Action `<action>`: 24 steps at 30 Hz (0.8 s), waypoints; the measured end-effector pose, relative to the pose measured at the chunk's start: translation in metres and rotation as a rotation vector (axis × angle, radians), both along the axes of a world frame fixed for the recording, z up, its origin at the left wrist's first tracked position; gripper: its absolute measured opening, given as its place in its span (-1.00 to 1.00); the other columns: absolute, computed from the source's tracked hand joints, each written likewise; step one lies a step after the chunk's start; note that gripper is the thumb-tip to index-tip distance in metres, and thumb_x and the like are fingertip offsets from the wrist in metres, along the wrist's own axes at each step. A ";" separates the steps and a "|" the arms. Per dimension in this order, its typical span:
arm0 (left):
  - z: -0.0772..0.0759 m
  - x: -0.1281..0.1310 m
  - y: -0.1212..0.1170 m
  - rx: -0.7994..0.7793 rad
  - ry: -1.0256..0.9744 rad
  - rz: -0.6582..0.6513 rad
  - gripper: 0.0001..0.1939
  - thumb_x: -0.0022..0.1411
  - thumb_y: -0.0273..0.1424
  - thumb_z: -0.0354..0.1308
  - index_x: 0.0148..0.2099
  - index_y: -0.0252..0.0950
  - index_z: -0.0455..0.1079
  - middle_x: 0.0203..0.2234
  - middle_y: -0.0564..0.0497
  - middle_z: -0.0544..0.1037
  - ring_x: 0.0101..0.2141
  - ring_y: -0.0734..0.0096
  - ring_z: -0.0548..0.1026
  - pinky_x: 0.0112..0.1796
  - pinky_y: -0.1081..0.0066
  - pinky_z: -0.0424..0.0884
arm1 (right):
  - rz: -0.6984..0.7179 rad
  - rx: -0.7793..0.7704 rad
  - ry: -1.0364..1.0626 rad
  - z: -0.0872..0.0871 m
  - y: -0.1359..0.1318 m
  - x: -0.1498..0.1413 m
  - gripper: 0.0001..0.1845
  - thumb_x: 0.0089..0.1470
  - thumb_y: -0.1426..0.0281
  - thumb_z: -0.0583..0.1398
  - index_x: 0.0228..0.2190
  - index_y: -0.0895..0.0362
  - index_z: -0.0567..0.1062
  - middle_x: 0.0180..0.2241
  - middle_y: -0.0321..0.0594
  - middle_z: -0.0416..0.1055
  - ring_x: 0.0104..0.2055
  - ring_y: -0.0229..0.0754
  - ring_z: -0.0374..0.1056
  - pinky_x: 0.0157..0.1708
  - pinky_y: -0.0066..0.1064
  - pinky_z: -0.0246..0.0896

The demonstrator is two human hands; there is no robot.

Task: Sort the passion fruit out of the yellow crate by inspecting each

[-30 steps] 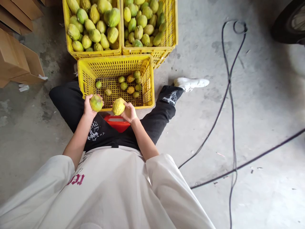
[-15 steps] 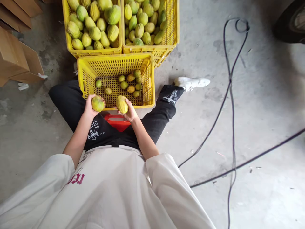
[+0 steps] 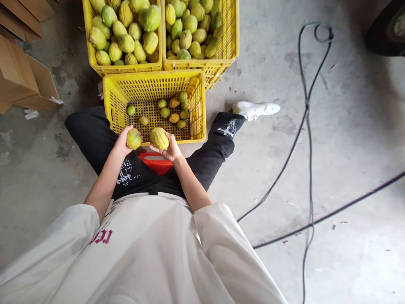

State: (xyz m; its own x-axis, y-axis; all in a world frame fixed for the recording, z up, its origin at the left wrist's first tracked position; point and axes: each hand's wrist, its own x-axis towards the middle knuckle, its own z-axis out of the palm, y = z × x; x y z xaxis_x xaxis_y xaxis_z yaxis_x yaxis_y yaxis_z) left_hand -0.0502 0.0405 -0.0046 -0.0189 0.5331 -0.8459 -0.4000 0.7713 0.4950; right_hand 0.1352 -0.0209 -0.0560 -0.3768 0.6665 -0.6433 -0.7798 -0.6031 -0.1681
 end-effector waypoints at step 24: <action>-0.002 0.004 -0.011 0.013 -0.123 -0.199 -0.86 0.26 -0.39 0.36 -0.26 -0.30 0.46 -0.46 0.05 0.59 -0.49 0.35 0.63 -0.40 0.37 0.62 | -0.213 -0.006 -0.065 -0.003 0.002 0.008 -0.79 0.36 0.21 0.16 -0.11 0.03 0.50 -0.26 -0.27 0.65 -0.29 -0.17 0.54 -0.39 -0.41 0.49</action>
State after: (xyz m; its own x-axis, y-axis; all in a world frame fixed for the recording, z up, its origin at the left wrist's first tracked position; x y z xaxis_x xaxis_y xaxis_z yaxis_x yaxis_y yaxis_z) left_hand -0.0460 0.0292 -0.0067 0.1909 0.5264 -0.8285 -0.2987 0.8352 0.4618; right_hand 0.1427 -0.0186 -0.0589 -0.1860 0.7225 -0.6659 -0.8773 -0.4273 -0.2186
